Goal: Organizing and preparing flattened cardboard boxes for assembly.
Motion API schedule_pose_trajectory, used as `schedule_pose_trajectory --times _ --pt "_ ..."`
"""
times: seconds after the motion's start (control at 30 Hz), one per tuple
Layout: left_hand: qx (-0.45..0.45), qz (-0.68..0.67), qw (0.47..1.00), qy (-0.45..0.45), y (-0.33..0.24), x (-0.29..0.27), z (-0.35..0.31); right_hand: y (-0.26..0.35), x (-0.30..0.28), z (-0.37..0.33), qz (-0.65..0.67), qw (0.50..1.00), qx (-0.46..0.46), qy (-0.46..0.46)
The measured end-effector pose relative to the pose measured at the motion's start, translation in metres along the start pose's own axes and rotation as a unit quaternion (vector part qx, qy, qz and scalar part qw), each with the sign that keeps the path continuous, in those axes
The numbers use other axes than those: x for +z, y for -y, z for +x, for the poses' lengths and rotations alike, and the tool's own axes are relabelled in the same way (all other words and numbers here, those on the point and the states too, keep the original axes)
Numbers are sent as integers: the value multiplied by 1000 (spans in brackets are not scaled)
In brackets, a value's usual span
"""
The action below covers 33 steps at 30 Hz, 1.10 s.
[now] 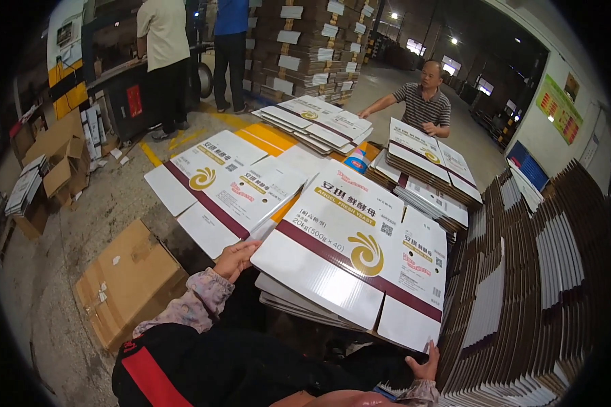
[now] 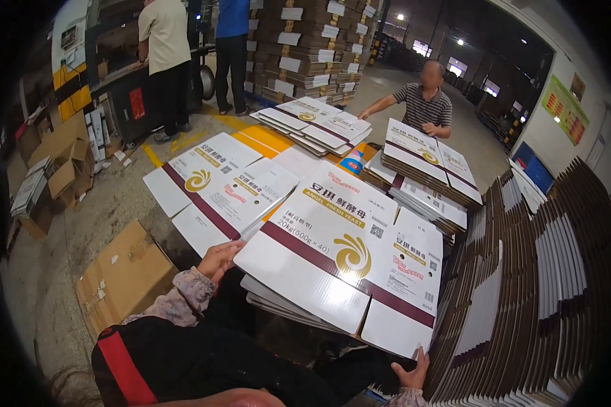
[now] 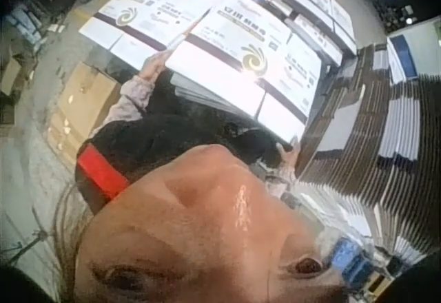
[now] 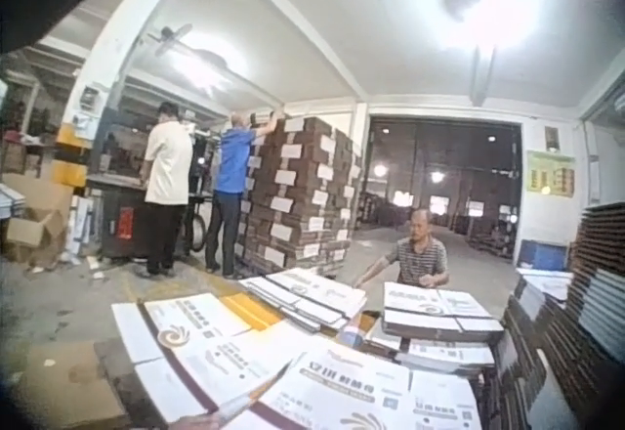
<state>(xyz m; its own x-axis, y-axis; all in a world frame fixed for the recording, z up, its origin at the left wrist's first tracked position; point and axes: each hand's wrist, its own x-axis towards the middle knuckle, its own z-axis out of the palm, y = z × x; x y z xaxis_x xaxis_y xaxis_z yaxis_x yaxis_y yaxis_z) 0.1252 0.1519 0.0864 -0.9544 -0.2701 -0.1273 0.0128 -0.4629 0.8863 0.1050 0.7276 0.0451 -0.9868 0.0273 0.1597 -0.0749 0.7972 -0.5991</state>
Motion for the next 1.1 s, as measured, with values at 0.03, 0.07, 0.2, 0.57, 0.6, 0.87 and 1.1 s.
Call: schedule_pose_trajectory --times 0.03,0.07,0.2,0.57,0.6,0.87,1.1 --pt "27 -35 999 22 -10 2 0 17 -3 -1 -16 1000 22 -12" --pt "54 -70 995 43 -20 5 -1 26 -3 -4 -32 998 44 -22" --pt "143 -94 981 88 -60 36 -6 21 15 -8 -19 974 -28 -225" --pt "416 113 896 100 -121 109 -2 47 -19 0 -208 907 11 -365" --pt "445 108 884 90 -125 113 -2 52 -27 4 -228 902 -8 -365" --pt "461 183 866 59 -147 121 -15 148 -95 28 -202 888 4 -413" --pt "439 225 859 139 -154 134 -34 204 -128 35 -175 877 53 -444"
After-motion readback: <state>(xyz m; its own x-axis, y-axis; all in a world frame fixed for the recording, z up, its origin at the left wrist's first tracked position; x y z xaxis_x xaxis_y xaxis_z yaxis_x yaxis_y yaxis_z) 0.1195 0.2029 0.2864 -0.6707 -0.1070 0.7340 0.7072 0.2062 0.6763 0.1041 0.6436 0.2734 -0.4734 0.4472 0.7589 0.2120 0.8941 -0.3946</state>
